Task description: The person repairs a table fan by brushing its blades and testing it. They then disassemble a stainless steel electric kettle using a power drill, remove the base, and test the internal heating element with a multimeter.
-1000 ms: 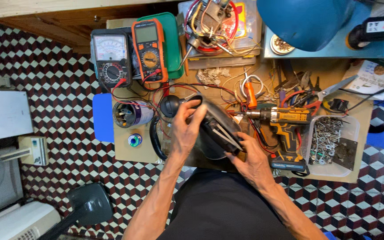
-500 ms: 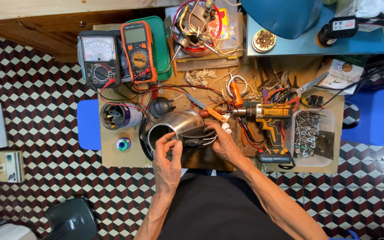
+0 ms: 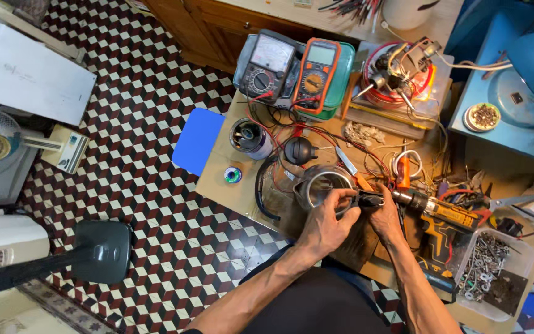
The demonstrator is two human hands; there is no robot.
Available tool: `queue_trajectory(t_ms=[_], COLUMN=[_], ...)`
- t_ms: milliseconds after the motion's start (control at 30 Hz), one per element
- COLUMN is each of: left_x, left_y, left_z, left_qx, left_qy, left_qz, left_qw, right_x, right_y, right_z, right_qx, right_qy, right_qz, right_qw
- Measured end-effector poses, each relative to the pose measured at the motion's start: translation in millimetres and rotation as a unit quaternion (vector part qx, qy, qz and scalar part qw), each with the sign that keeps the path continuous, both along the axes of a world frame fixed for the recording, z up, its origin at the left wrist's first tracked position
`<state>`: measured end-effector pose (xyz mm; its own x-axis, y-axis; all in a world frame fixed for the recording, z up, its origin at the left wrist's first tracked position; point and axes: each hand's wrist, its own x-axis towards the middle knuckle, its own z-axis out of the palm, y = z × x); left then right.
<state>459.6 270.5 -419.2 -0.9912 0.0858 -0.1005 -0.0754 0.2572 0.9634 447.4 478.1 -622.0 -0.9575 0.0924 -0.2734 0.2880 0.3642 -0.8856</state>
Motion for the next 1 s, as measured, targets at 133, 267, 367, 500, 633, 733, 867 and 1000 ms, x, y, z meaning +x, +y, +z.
queue_trajectory(t_ms=[133,267,367,500,633,733,867,1000], left_x=[-3.0,-52.3,-95.8,-148.0,-218.6,-240.3,-232.8,-216.8], left_y=[-66.7,-120.5,-130.5,-144.2,-173.5,-182.1,-179.5,-177.2], left_z=[-10.1,-47.1,-78.9,-104.3,-110.9,-108.5,-104.4,-90.9], left_qx=[-0.058,-0.066,-0.165,-0.170,-0.228,-0.272,-0.275,-0.170], left_qy=[0.028,-0.095,-0.016,0.045,0.024,-0.121,-0.133,-0.118], left_qz=[0.088,0.160,0.190,0.289,0.289,0.213,0.232,0.236], left_qw=[0.994,0.980,0.968,0.941,0.929,0.930,0.923,0.949], right_x=[17.4,61.5,94.4,124.0,130.8,124.7,101.4,60.0], right_y=[11.6,22.3,29.8,47.0,63.4,71.6,67.4,27.4], right_z=[1.6,25.2,36.4,28.8,16.1,24.8,54.2,124.8], right_qx=[0.012,-0.085,-0.130,-0.152,-0.132,-0.132,-0.197,-0.158], right_qy=[-0.008,-0.070,-0.112,-0.114,-0.133,-0.107,-0.019,-0.045], right_qz=[-0.062,-0.144,-0.218,-0.278,-0.326,-0.321,-0.291,-0.265], right_qw=[0.998,0.983,0.961,0.941,0.926,0.932,0.936,0.950])
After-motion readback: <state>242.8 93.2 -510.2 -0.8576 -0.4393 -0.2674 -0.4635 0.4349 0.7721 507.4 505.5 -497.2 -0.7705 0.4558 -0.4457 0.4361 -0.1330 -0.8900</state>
